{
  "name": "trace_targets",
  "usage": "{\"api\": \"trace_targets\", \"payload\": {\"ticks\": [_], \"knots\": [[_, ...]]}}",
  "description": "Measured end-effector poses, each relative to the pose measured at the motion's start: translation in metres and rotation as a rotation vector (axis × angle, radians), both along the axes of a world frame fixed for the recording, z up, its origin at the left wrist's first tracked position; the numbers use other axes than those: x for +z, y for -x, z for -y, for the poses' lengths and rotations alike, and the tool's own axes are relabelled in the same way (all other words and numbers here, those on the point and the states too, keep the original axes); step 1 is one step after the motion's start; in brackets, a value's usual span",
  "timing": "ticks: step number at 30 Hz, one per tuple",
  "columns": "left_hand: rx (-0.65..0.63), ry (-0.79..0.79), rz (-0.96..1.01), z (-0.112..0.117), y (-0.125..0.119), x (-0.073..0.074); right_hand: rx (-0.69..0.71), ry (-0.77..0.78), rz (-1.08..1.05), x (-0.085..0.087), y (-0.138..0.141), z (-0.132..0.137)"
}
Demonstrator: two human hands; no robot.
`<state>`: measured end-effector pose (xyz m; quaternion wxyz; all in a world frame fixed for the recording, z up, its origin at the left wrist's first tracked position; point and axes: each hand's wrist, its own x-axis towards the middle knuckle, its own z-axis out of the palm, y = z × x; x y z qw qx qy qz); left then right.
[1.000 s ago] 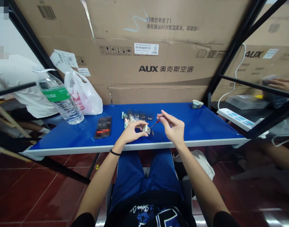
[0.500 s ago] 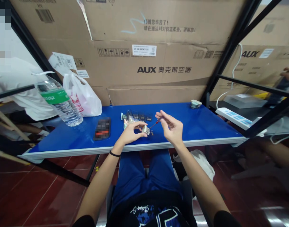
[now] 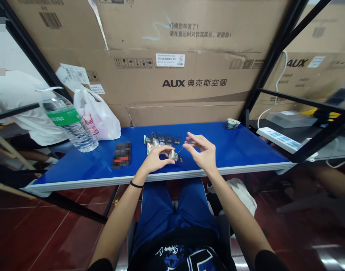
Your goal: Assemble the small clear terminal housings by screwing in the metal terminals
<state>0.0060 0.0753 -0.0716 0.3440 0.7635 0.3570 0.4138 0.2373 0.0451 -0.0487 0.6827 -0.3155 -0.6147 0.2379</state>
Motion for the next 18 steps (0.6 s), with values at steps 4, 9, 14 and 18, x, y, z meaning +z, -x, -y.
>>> {"api": "trace_targets", "payload": {"ticks": [4, 9, 14, 18], "knots": [[0.015, 0.012, 0.036, 0.0, 0.0008, 0.0013, -0.015, -0.018, -0.059, -0.0036, 0.0009, -0.0005], [0.03, 0.008, 0.041, -0.0001, -0.0001, 0.0015, 0.09, 0.018, -0.055, -0.0076, 0.002, -0.0033], [0.022, -0.008, 0.032, 0.0008, -0.0013, 0.0023, -0.047, 0.042, -0.184, -0.0051, 0.0038, -0.0082], [0.035, 0.024, 0.055, 0.0007, -0.0006, 0.0033, 0.019, 0.112, -0.24, -0.0051, 0.0017, -0.0099]]}}
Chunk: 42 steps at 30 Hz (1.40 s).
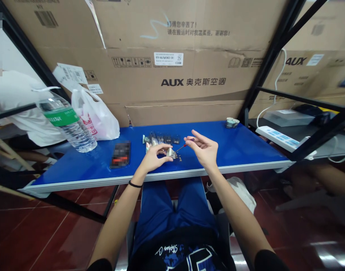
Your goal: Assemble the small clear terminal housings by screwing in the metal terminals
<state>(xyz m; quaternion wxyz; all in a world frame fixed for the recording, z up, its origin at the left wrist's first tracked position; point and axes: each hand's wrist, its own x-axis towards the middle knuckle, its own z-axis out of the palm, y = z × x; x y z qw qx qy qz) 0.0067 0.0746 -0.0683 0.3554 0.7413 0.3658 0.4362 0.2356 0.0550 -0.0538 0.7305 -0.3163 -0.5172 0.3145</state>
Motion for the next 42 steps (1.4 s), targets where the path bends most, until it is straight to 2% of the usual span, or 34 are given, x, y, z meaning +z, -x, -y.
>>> {"api": "trace_targets", "payload": {"ticks": [3, 5, 14, 19, 21, 26, 29, 33, 38, 42], "knots": [[0.007, 0.016, 0.019, -0.001, 0.0, 0.0, 0.09, 0.014, 0.016, -0.001, -0.001, 0.0], [0.002, 0.025, 0.038, -0.001, 0.0, 0.0, 0.093, -0.005, 0.023, -0.001, -0.001, 0.0], [-0.008, 0.059, 0.065, -0.001, 0.0, 0.0, -0.09, -0.04, 0.071, 0.002, -0.004, -0.001], [0.002, 0.077, 0.079, -0.001, 0.0, 0.0, 0.064, -0.048, 0.027, -0.002, -0.005, 0.0], [-0.005, 0.085, 0.083, 0.0, -0.001, 0.0, 0.082, -0.065, 0.048, -0.002, -0.004, 0.002], [-0.023, 0.077, 0.091, 0.001, -0.002, 0.001, -0.06, -0.047, 0.15, 0.003, -0.002, 0.004], [-0.025, 0.077, 0.085, 0.002, -0.002, 0.002, -0.119, -0.04, 0.114, 0.005, -0.004, 0.002], [-0.02, 0.083, 0.085, 0.0, -0.001, 0.0, -0.039, -0.023, 0.073, 0.002, -0.006, 0.0], [-0.01, 0.045, 0.06, -0.001, -0.002, -0.002, 0.071, -0.106, 0.167, 0.002, -0.008, 0.007], [-0.026, 0.01, 0.043, 0.0, -0.003, -0.003, 0.025, -0.137, 0.261, 0.008, -0.008, 0.011]]}}
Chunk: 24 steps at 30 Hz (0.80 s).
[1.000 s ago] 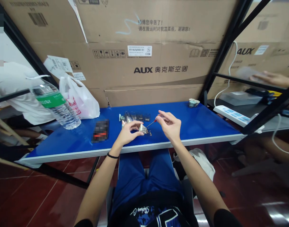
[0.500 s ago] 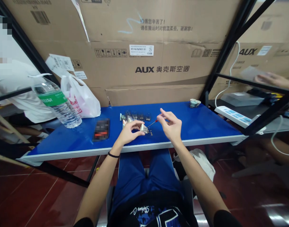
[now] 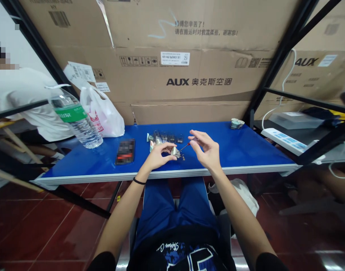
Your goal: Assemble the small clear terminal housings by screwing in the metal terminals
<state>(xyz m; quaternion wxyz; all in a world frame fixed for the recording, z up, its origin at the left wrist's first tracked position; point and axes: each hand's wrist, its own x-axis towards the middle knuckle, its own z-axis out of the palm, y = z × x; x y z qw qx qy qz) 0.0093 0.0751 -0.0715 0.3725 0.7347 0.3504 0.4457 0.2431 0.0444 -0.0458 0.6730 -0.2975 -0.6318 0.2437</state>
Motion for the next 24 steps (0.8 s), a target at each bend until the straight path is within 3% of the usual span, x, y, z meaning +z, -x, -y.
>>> {"api": "trace_targets", "payload": {"ticks": [4, 10, 16, 22, 24], "knots": [[0.006, -0.011, -0.01, -0.001, 0.001, -0.002, -0.088, -0.008, -0.075, 0.0, 0.002, -0.002], [0.019, -0.036, -0.042, -0.003, 0.002, -0.004, 0.048, 0.056, -0.098, -0.004, 0.004, -0.002], [0.03, -0.062, -0.068, -0.002, 0.003, -0.002, -0.074, 0.042, -0.128, -0.003, 0.005, -0.007], [0.021, -0.033, -0.046, 0.0, 0.002, 0.001, 0.068, 0.055, -0.159, -0.006, 0.001, -0.009], [0.011, -0.024, -0.03, 0.001, 0.001, 0.003, 0.042, 0.044, -0.103, -0.006, 0.0, -0.01]]}}
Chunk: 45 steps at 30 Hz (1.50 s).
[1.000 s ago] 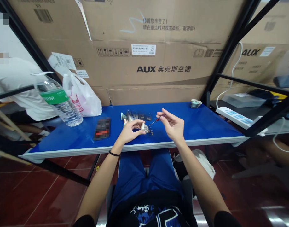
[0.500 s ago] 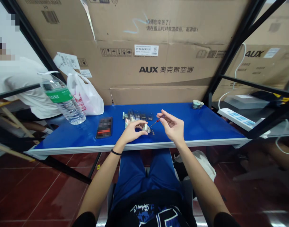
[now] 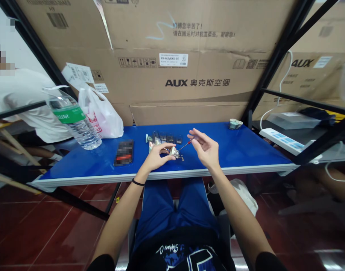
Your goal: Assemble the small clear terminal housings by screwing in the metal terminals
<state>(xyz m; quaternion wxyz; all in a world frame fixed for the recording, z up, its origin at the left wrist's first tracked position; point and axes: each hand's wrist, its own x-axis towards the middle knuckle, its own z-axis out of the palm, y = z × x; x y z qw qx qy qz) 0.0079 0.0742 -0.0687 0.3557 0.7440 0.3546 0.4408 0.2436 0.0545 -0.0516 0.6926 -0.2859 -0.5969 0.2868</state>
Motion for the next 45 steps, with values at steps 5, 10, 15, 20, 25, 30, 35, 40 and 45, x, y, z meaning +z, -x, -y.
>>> {"api": "trace_targets", "payload": {"ticks": [5, 10, 15, 20, 25, 30, 35, 40, 45], "knots": [[-0.014, 0.036, 0.041, 0.002, 0.0, 0.002, -0.12, 0.034, -0.042, -0.001, 0.0, -0.005], [-0.014, 0.057, 0.083, 0.001, 0.001, 0.001, -0.035, 0.073, -0.124, 0.0, 0.0, -0.003], [0.0, 0.062, 0.058, 0.0, 0.002, 0.0, -0.055, -0.003, -0.075, 0.0, 0.0, -0.003], [0.002, 0.079, 0.067, -0.001, 0.003, -0.002, -0.041, 0.074, -0.131, -0.001, -0.001, -0.003], [-0.009, 0.081, 0.078, -0.002, 0.003, -0.001, -0.051, 0.033, -0.02, 0.004, -0.003, 0.005], [-0.029, 0.04, 0.067, 0.0, 0.003, 0.003, -0.153, 0.019, -0.062, 0.007, -0.003, 0.006], [-0.027, 0.002, 0.02, -0.003, 0.002, 0.003, -0.068, 0.044, -0.048, 0.004, -0.004, 0.002], [-0.008, -0.016, -0.032, -0.006, 0.001, 0.003, -0.133, 0.073, -0.045, 0.002, -0.006, -0.007], [-0.006, -0.011, 0.007, -0.004, 0.001, 0.003, -0.042, 0.11, -0.123, -0.001, -0.01, -0.012]]}}
